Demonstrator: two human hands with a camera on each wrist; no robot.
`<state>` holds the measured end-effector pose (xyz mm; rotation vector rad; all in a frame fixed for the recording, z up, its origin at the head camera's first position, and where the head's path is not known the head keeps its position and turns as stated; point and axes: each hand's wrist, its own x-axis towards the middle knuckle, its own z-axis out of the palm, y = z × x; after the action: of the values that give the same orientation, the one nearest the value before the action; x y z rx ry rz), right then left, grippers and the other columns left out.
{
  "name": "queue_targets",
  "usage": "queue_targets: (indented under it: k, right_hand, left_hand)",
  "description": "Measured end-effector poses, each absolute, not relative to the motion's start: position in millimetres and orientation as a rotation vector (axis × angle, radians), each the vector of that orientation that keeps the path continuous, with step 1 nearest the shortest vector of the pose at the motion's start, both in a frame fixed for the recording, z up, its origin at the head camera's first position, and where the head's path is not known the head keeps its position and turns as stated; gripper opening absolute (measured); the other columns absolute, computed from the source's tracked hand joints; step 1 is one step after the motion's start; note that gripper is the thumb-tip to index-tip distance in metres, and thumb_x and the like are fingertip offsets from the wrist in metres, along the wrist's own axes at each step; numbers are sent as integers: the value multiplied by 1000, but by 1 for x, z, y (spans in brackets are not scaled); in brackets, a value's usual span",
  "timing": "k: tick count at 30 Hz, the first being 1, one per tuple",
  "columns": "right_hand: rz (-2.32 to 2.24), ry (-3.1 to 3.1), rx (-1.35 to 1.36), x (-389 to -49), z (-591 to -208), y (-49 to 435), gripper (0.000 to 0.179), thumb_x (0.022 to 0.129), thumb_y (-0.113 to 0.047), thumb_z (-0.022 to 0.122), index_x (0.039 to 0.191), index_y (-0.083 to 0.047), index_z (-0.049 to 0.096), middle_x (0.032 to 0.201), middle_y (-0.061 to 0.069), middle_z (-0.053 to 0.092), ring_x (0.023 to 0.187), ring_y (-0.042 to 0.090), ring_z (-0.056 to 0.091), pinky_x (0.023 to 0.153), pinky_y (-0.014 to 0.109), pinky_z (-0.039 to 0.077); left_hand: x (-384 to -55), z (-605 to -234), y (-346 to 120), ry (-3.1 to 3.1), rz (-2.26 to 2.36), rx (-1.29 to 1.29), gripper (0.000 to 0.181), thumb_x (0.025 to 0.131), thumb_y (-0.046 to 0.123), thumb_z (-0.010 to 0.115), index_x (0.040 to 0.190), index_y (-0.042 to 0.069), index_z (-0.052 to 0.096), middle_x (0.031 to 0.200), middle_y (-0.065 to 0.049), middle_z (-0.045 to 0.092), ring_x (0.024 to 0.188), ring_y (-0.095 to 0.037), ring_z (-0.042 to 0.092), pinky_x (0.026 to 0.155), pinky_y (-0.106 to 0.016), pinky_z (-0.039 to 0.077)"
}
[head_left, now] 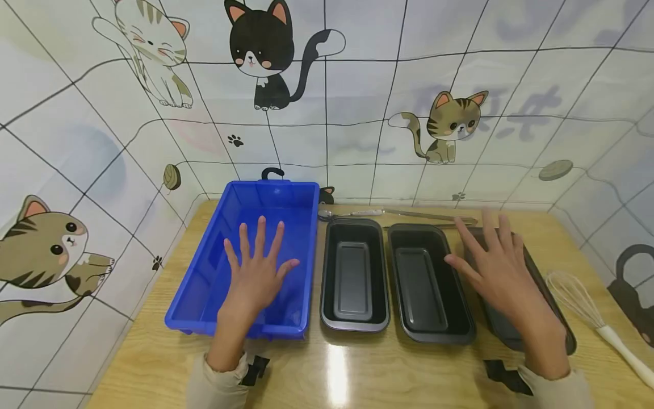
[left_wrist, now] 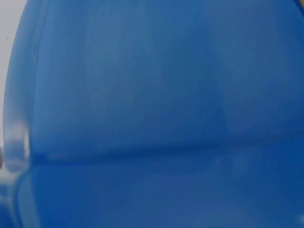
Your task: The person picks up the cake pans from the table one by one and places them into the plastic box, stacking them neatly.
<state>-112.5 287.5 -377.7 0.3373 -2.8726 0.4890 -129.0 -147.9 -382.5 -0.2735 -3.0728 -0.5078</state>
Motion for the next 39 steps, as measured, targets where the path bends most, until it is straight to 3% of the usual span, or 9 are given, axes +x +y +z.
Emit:
queue_targets:
  k: [4,7,13,17,22,28,32,36,39]
  right_hand:
    - [865,-2702,337,-81,-368,254,60,116,-29,59,171,-15,40,154,24,61,119,37,70,94,54,59]
    - [1298,-2782,492,-52,-374,229,57,118,-19,53,172,-18,37,119,11,81,66,12,65,55,32,52]
    - [1826,-3097,597,-18,-413,197,69,121,-30,44,179,-19,8,112,18,81,74,10,76,56,34,57]
    - [1806,-3073,481,-14,-435,178,71,120,-32,47,179,-19,10,151,29,62,78,8,78,83,45,62]
    - [1926,-2967,325,-14,-455,159,71,119,-30,49,178,-18,12,168,38,26,80,9,77,74,42,64]
    - [2213,-2707,348,-27,-472,151,67,122,-23,41,177,-14,4,114,28,69,65,17,72,59,38,63]
    - [2306,-2521,329,-34,-483,144,64,122,-22,40,177,-15,8,85,22,77,64,23,74,64,40,66]
    - [2395,-2383,204,-35,-489,137,63,121,-23,43,176,-20,13,89,32,77,70,28,78,67,45,67]
    - [2472,-2296,103,-38,-491,133,65,121,-25,45,177,-27,12,132,40,67,80,33,82,69,49,68]
  left_hand:
    - [-121,-364,-152,-3183,-468,-334,77,116,48,51,177,12,20,182,-27,11,166,-58,4,129,-80,1]
    - [-108,-349,-159,-3234,-471,-377,75,116,50,49,175,9,27,176,-30,30,162,-56,29,130,-76,19]
    - [-88,-345,-190,-3185,-405,-299,75,115,51,51,174,7,31,174,-34,31,158,-62,30,126,-78,23]
    - [-86,-350,-221,-3133,-332,-231,75,116,45,54,171,1,32,171,-40,29,155,-69,27,123,-82,25]
    - [-80,-355,-249,-3077,-336,-186,70,116,39,55,169,-3,35,168,-43,31,152,-70,29,122,-83,26]
    - [-69,-367,-269,-3076,-395,-65,71,116,37,56,167,-7,33,168,-45,25,153,-71,23,119,-88,20]
    - [-66,-377,-284,-3103,-441,52,76,117,44,50,168,-8,27,169,-46,20,152,-71,22,114,-92,20]
    - [-63,-380,-294,-3181,-445,151,83,118,49,44,170,-10,17,167,-49,17,149,-73,28,110,-91,30]
    - [-60,-384,-296,-3236,-541,192,87,119,50,41,169,-13,7,167,-50,14,148,-72,29,112,-86,34]
